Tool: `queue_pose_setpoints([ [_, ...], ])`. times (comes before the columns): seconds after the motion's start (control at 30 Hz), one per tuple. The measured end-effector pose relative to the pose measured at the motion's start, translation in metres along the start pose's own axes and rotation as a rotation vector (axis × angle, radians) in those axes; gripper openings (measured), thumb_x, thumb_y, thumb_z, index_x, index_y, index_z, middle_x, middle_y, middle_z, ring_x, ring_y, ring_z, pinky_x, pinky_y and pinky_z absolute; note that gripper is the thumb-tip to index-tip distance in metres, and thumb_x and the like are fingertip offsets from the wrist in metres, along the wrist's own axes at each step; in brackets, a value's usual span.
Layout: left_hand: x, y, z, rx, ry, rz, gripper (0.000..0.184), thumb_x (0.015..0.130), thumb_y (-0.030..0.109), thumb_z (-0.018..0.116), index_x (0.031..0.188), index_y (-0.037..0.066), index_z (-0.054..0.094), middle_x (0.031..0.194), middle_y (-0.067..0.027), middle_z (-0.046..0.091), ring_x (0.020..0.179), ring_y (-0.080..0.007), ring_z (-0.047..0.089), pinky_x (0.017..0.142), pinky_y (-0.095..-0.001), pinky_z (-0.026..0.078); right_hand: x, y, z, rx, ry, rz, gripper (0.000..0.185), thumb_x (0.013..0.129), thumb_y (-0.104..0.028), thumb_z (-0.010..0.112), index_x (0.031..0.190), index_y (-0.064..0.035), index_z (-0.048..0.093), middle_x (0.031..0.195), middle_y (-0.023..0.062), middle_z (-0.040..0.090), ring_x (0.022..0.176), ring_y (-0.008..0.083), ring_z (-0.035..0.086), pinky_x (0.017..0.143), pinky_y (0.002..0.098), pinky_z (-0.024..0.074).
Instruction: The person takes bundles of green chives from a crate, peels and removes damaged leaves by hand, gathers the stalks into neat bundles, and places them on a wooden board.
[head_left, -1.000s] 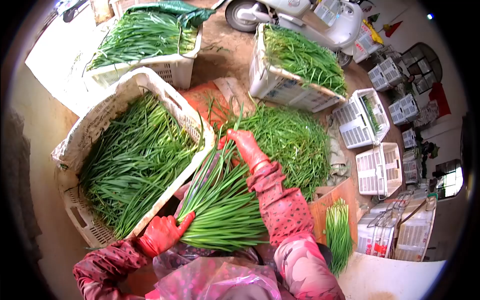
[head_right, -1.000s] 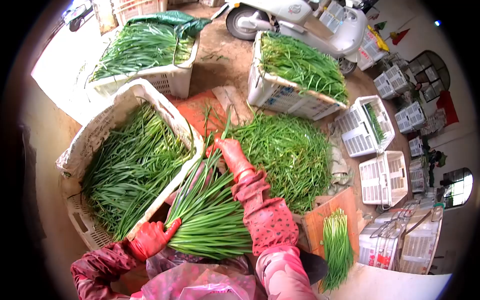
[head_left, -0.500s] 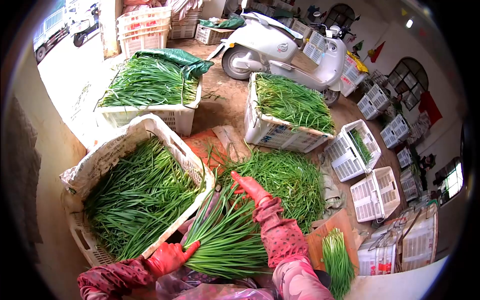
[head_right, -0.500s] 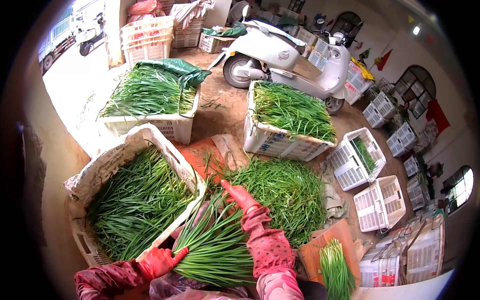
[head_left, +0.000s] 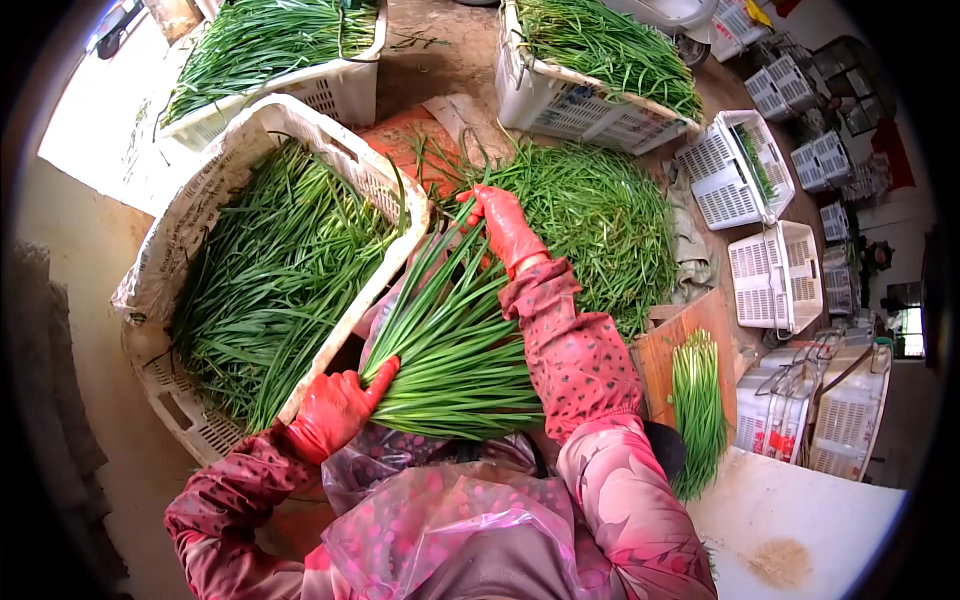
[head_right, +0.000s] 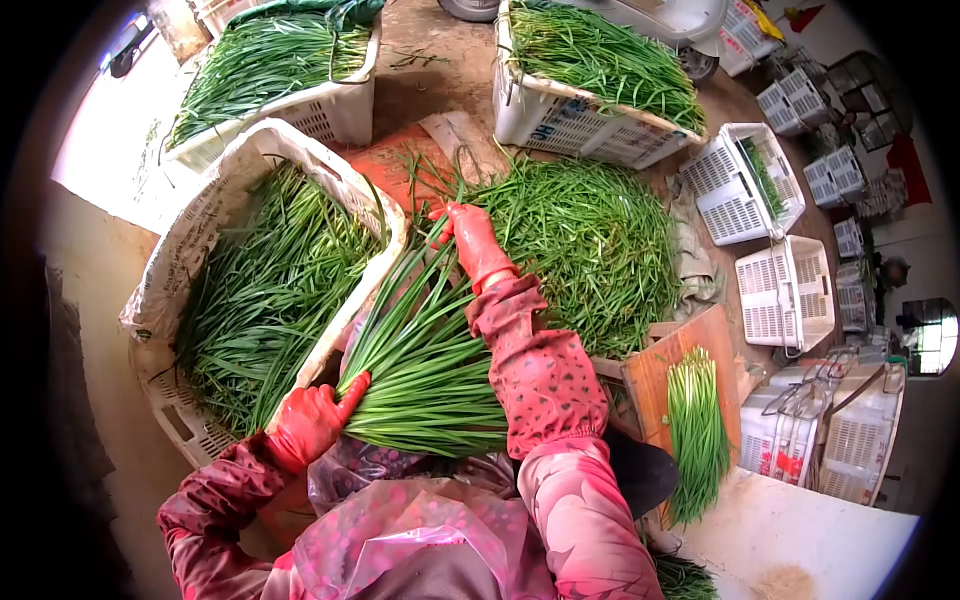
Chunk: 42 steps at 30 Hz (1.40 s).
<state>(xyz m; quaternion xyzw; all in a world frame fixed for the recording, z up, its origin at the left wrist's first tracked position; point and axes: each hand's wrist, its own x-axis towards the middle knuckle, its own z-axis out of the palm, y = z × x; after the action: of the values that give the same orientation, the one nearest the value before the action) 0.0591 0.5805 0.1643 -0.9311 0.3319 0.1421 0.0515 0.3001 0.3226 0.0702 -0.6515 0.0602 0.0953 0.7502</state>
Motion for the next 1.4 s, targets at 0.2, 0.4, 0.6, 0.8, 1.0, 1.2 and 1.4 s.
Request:
queue_pose_setpoints([
  [0.2, -0.003, 0.001, 0.01, 0.018, 0.035, -0.029, 0.07, 0.083, 0.004, 0.051, 0.148, 0.018, 0.031, 0.069, -0.0089, 0.053, 0.059, -0.0239, 0.058, 0.051, -0.039, 0.046, 0.01, 0.009, -0.032, 0.626, 0.202, 0.291, 0.023, 0.098, -0.015, 0.042, 0.113, -0.0035, 0.057, 0.057, -0.0034, 0.036, 0.048, 0.0111, 0.036, 0.053, 0.0365, 0.0453],
  [0.4, -0.031, 0.005, 0.049, -0.14, 0.11, -0.138, 0.08, 0.077, 0.003, 0.056, 0.15, 0.016, 0.027, 0.073, -0.0132, 0.055, 0.059, -0.0291, 0.058, 0.052, -0.0421, 0.046, -0.028, -0.065, -0.148, 0.148, 0.453, 0.092, 0.04, 0.096, -0.041, 0.052, 0.088, -0.0024, 0.058, 0.054, -0.0059, 0.03, 0.043, 0.01, 0.031, 0.049, 0.0329, 0.0508],
  [0.6, -0.051, 0.027, 0.068, -0.222, 0.066, -0.378, 0.088, 0.077, 0.004, 0.058, 0.153, 0.012, 0.015, 0.077, -0.0161, 0.056, 0.059, -0.0319, 0.059, 0.049, -0.0443, 0.046, -0.113, -0.017, -0.211, -0.3, 0.189, 0.332, 0.026, 0.091, -0.011, 0.047, 0.11, -0.0008, 0.06, 0.074, 0.0057, 0.059, 0.052, 0.0117, 0.051, 0.053, 0.0259, 0.048],
  [0.8, -0.05, 0.052, 0.069, -0.215, 0.027, -0.567, 0.101, 0.072, 0.015, 0.07, 0.154, 0.014, 0.01, 0.079, -0.0162, 0.056, 0.06, -0.033, 0.06, 0.05, -0.0453, 0.047, -0.166, -0.01, -0.193, -0.321, 0.326, 0.243, 0.029, 0.091, -0.015, 0.057, 0.119, -0.0099, 0.061, 0.098, 0.0068, 0.069, 0.06, 0.0089, 0.059, 0.053, 0.0216, 0.046],
  [1.0, -0.046, 0.045, 0.073, -0.248, 0.292, -0.57, 0.097, 0.072, 0.005, 0.064, 0.154, 0.014, 0.012, 0.09, -0.0194, 0.058, 0.069, -0.0369, 0.061, 0.056, -0.0458, 0.047, -0.213, -0.046, -0.143, -0.255, 0.454, 0.07, 0.016, 0.094, -0.019, 0.057, 0.099, -0.0089, 0.068, 0.083, 0.0014, 0.068, 0.06, 0.0051, 0.056, 0.051, 0.0202, 0.0422],
  [1.2, -0.039, 0.045, 0.065, -0.263, 0.52, -0.458, 0.079, 0.078, -0.001, 0.055, 0.15, 0.006, 0.024, 0.129, -0.0207, 0.055, 0.101, -0.0386, 0.06, 0.078, -0.0421, 0.05, -0.241, -0.015, -0.059, -0.392, -0.048, -0.116, 0.025, 0.087, -0.024, 0.07, 0.105, -0.0076, 0.066, 0.085, 0.0047, 0.069, 0.071, 0.0128, 0.064, 0.061, 0.0263, 0.0518],
  [1.4, -0.044, 0.046, 0.07, -0.189, 0.443, -0.492, 0.086, 0.078, 0.008, 0.059, 0.152, 0.007, 0.016, 0.1, -0.0186, 0.061, 0.077, -0.0355, 0.063, 0.059, -0.044, 0.048, -0.226, 0.001, -0.005, -1.121, -0.12, -0.534, 0.034, 0.078, -0.042, 0.071, 0.086, -0.0097, 0.063, 0.079, 0.0109, 0.067, 0.077, 0.0305, 0.067, 0.066, 0.0432, 0.0521],
])
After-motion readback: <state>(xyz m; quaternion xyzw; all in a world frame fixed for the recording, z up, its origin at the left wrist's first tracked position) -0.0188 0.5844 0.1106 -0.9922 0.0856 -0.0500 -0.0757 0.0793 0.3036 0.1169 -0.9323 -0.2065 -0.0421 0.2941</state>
